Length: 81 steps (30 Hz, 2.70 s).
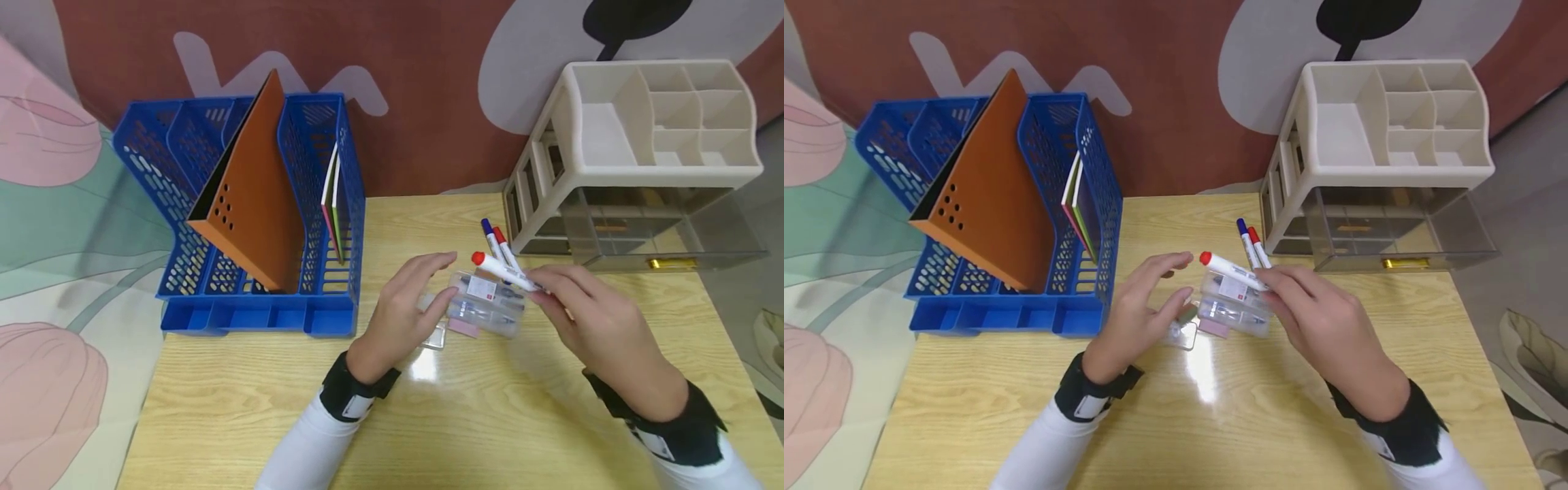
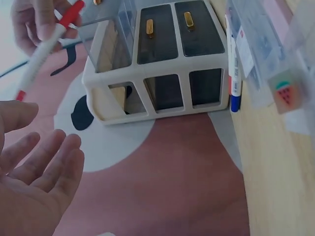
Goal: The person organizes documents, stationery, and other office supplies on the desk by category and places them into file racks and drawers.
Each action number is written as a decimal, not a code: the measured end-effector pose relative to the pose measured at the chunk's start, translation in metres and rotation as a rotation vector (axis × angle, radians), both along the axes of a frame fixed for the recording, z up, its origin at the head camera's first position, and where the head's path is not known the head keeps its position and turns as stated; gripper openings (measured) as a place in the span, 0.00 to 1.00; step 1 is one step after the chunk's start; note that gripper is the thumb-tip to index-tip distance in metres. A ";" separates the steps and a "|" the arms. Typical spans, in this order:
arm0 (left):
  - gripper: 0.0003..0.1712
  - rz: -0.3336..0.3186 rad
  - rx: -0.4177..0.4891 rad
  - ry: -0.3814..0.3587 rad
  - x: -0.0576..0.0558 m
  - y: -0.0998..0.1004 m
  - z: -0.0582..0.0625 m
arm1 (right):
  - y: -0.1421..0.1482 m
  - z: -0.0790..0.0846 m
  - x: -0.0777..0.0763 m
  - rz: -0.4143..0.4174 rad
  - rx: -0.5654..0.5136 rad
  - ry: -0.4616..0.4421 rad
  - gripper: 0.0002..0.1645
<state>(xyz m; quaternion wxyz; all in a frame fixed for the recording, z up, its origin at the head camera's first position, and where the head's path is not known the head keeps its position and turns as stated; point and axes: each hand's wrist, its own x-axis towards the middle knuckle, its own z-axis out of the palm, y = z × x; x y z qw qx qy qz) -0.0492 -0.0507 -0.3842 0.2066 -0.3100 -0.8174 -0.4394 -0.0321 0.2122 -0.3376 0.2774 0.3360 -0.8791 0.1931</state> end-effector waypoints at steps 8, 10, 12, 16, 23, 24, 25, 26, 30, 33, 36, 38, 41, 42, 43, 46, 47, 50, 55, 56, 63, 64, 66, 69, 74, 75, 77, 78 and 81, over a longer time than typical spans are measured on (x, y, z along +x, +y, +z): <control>0.29 0.042 -0.010 -0.053 -0.002 -0.012 -0.010 | 0.016 0.015 0.001 -0.076 -0.191 0.018 0.33; 0.29 0.055 -0.025 -0.065 -0.003 -0.016 -0.013 | 0.019 0.018 -0.001 -0.097 -0.245 0.053 0.32; 0.29 0.068 -0.043 -0.074 -0.003 -0.019 -0.016 | 0.024 0.021 -0.003 -0.126 -0.265 0.090 0.31; 0.30 0.089 -0.089 -0.092 -0.003 -0.026 -0.020 | 0.037 0.028 -0.010 -0.183 -0.270 0.135 0.22; 0.31 0.102 -0.119 -0.127 -0.002 -0.033 -0.027 | 0.064 0.036 -0.017 -0.313 -0.118 0.067 0.20; 0.31 0.101 -0.120 -0.129 -0.001 -0.033 -0.028 | 0.067 0.037 -0.017 -0.328 -0.084 0.051 0.20; 0.31 0.100 -0.122 -0.132 -0.001 -0.034 -0.029 | 0.069 0.038 -0.017 -0.336 -0.072 0.040 0.21; 0.32 0.099 -0.125 -0.134 -0.001 -0.035 -0.030 | 0.071 0.039 -0.018 -0.341 -0.051 0.031 0.20; 0.32 0.113 -0.156 -0.145 0.000 -0.038 -0.034 | 0.078 0.043 -0.021 -0.363 0.023 -0.008 0.19; 0.33 0.128 -0.192 -0.148 0.000 -0.042 -0.036 | 0.083 0.043 -0.026 -0.377 0.042 -0.008 0.19; 0.34 0.135 -0.239 -0.144 0.000 -0.045 -0.037 | 0.088 0.043 -0.032 -0.387 0.055 -0.002 0.20; 0.34 0.136 -0.281 -0.139 0.000 -0.046 -0.038 | 0.091 0.045 -0.035 -0.387 0.094 -0.019 0.19; 0.35 0.142 -0.348 -0.132 0.001 -0.049 -0.041 | 0.097 0.049 -0.041 -0.378 0.156 -0.059 0.19; 0.35 0.142 -0.367 -0.131 0.002 -0.049 -0.042 | 0.098 0.050 -0.043 -0.376 0.180 -0.072 0.20; 0.35 0.140 -0.384 -0.131 0.002 -0.050 -0.043 | 0.099 0.051 -0.046 -0.379 0.197 -0.093 0.20; 0.36 0.122 -0.416 -0.136 0.004 -0.052 -0.046 | 0.101 0.054 -0.054 -0.395 0.252 -0.155 0.19; 0.37 0.115 -0.425 -0.141 0.005 -0.052 -0.047 | 0.101 0.055 -0.056 -0.403 0.278 -0.183 0.19; 0.36 0.092 -0.446 -0.149 0.008 -0.052 -0.050 | 0.101 0.058 -0.062 -0.421 0.323 -0.267 0.18; 0.34 0.079 -0.482 -0.134 0.012 -0.052 -0.056 | 0.099 0.060 -0.069 -0.437 0.353 -0.354 0.20; 0.33 0.078 -0.487 -0.131 0.012 -0.052 -0.057 | 0.098 0.060 -0.070 -0.434 0.353 -0.352 0.20; 0.32 0.079 -0.503 -0.141 0.017 -0.053 -0.065 | 0.088 0.051 -0.078 -0.446 0.333 -0.372 0.19; 0.32 0.077 -0.502 -0.139 0.017 -0.053 -0.066 | 0.087 0.050 -0.079 -0.456 0.330 -0.385 0.18; 0.32 0.075 -0.500 -0.142 0.018 -0.053 -0.068 | 0.084 0.049 -0.081 -0.473 0.334 -0.409 0.16; 0.31 0.072 -0.493 -0.143 0.018 -0.053 -0.069 | 0.083 0.049 -0.083 -0.480 0.319 -0.436 0.14; 0.31 0.069 -0.491 -0.153 0.019 -0.053 -0.070 | 0.080 0.050 -0.089 -0.445 0.302 -0.492 0.12; 0.31 0.069 -0.492 -0.155 0.019 -0.053 -0.070 | 0.079 0.050 -0.090 -0.427 0.297 -0.500 0.12; 0.31 0.069 -0.490 -0.160 0.020 -0.054 -0.070 | 0.076 0.049 -0.093 -0.386 0.287 -0.521 0.12; 0.31 0.070 -0.489 -0.162 0.020 -0.054 -0.070 | 0.075 0.048 -0.094 -0.369 0.283 -0.534 0.13; 0.31 0.071 -0.485 -0.164 0.021 -0.055 -0.070 | 0.073 0.047 -0.097 -0.342 0.268 -0.573 0.15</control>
